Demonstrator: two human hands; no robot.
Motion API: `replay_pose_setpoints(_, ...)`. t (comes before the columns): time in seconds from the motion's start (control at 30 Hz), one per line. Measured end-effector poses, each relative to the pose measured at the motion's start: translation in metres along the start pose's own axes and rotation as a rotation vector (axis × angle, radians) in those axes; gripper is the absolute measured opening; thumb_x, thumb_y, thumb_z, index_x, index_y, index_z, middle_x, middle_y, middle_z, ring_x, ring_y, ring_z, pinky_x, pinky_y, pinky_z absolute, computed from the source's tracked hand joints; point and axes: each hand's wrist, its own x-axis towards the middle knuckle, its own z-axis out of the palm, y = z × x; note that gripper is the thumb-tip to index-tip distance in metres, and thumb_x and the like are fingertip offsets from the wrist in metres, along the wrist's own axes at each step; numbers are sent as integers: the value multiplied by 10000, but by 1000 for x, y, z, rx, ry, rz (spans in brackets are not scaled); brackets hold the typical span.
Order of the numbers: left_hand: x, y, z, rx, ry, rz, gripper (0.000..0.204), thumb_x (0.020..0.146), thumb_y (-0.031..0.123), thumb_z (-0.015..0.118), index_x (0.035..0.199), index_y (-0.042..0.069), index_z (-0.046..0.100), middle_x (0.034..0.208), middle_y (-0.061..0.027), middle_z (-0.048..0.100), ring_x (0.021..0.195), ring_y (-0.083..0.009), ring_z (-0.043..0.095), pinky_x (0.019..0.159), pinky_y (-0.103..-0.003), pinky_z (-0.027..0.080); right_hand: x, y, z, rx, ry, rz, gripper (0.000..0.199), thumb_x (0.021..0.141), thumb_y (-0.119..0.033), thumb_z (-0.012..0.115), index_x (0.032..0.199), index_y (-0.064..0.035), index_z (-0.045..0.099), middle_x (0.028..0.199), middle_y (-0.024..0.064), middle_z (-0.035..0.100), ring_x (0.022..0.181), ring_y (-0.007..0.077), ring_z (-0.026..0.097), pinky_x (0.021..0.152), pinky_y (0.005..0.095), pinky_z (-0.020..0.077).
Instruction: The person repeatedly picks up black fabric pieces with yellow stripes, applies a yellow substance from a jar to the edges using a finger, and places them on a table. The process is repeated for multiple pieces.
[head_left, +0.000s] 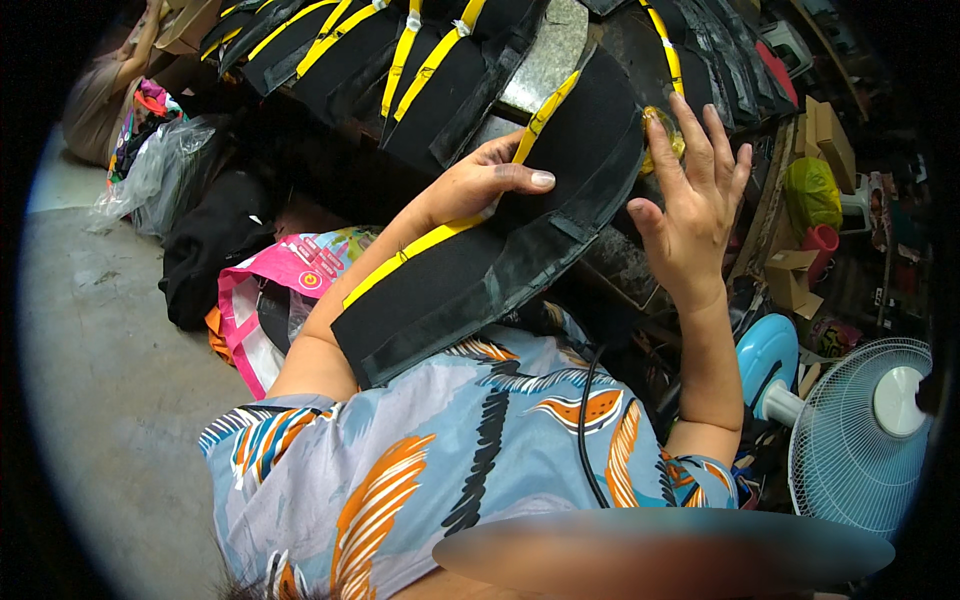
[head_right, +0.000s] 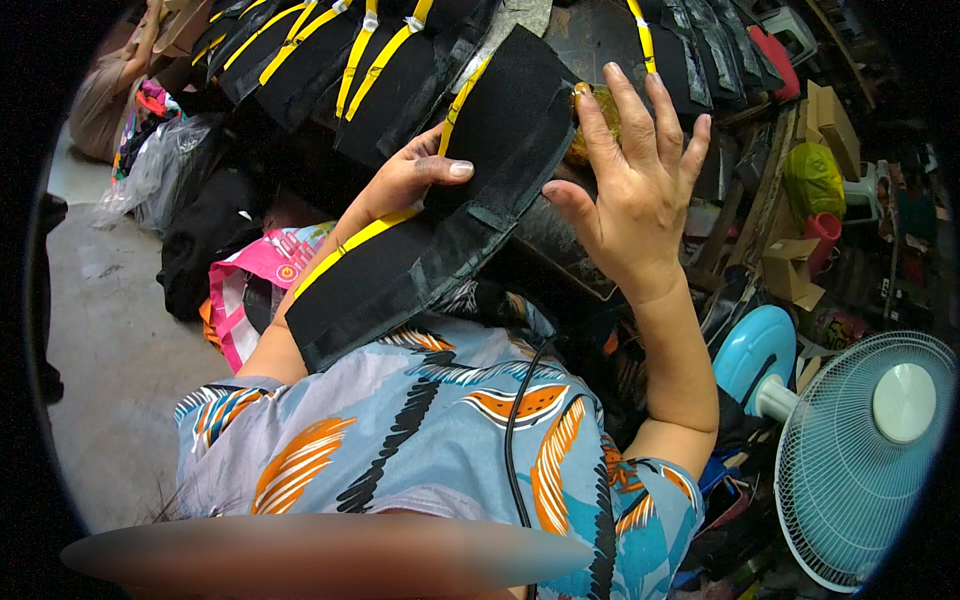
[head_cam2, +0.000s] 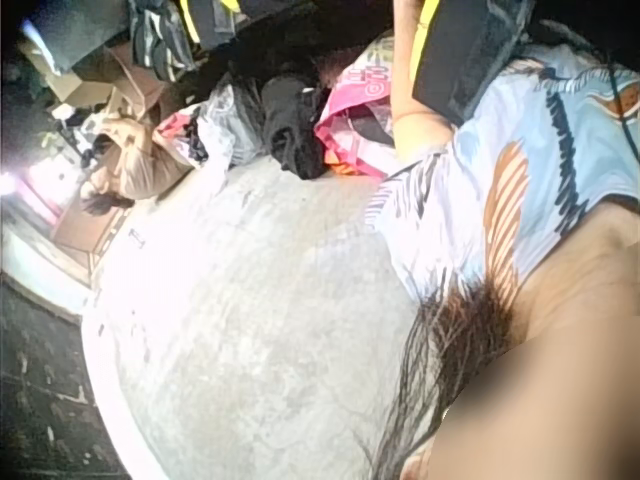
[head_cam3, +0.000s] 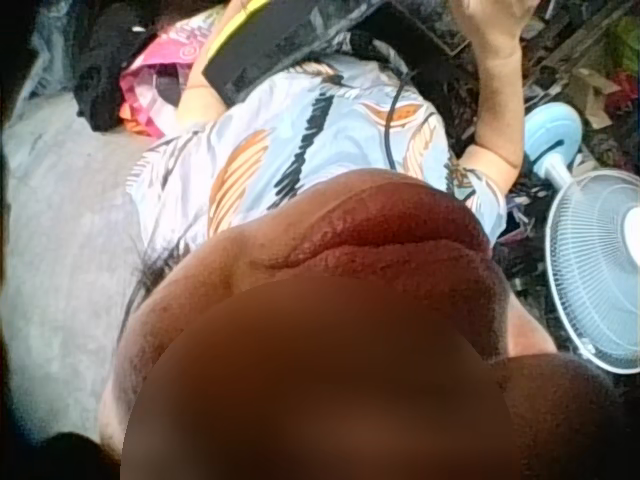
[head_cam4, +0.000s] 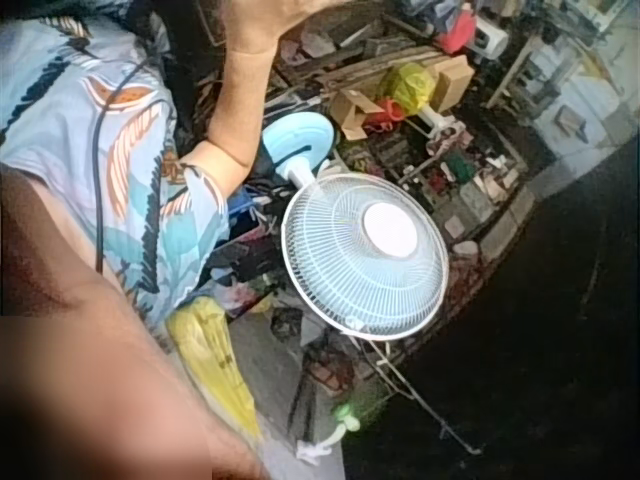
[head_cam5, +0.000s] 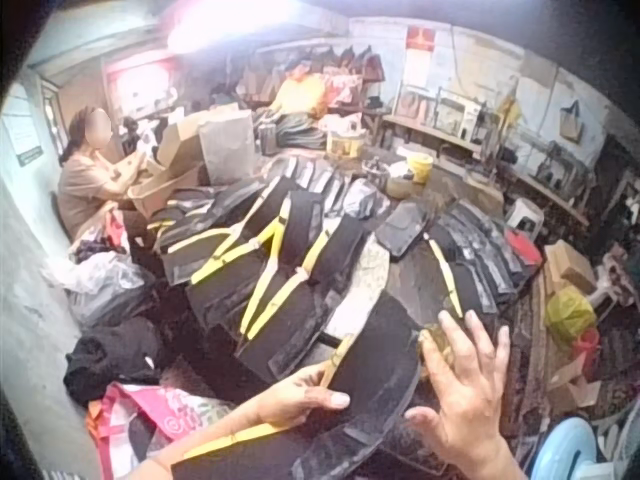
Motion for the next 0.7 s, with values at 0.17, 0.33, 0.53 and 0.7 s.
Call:
replay_pose_setpoints(0.17,4,0,-2,-39,74,13,606,792,117,700,1354,6,502,1185,-117,651,1022,-201,666,989,-322,485,-1,12,12,225,-10,29,813,903,-749,219,1309,-162,609,1485,101,412,1435,322,241,1144,606,39)
replay_pose_setpoints(0.33,5,2,-2,-102,-51,46,544,838,172,719,1321,11,527,1173,-89,636,1084,-170,614,1028,-294,422,-2,25,22,480,-13,33,766,939,-705,190,1327,-191,604,1525,114,360,1456,333,188,1153,579,-4)
replay_pose_setpoints(0.53,8,4,1,-16,6,44,607,834,204,735,1348,-15,499,1239,-113,610,1141,-197,591,1060,-293,398,-5,27,27,739,-1,29,774,930,-712,166,1298,-213,630,1563,112,300,1476,314,122,1155,544,-75)
replay_pose_setpoints(0.7,11,4,3,15,40,78,641,852,227,725,1365,-53,462,1261,-135,596,1148,-194,592,1079,-285,384,-11,20,18,567,-10,14,768,924,-721,178,1254,-227,665,1568,95,296,1477,315,116,1143,559,-97)
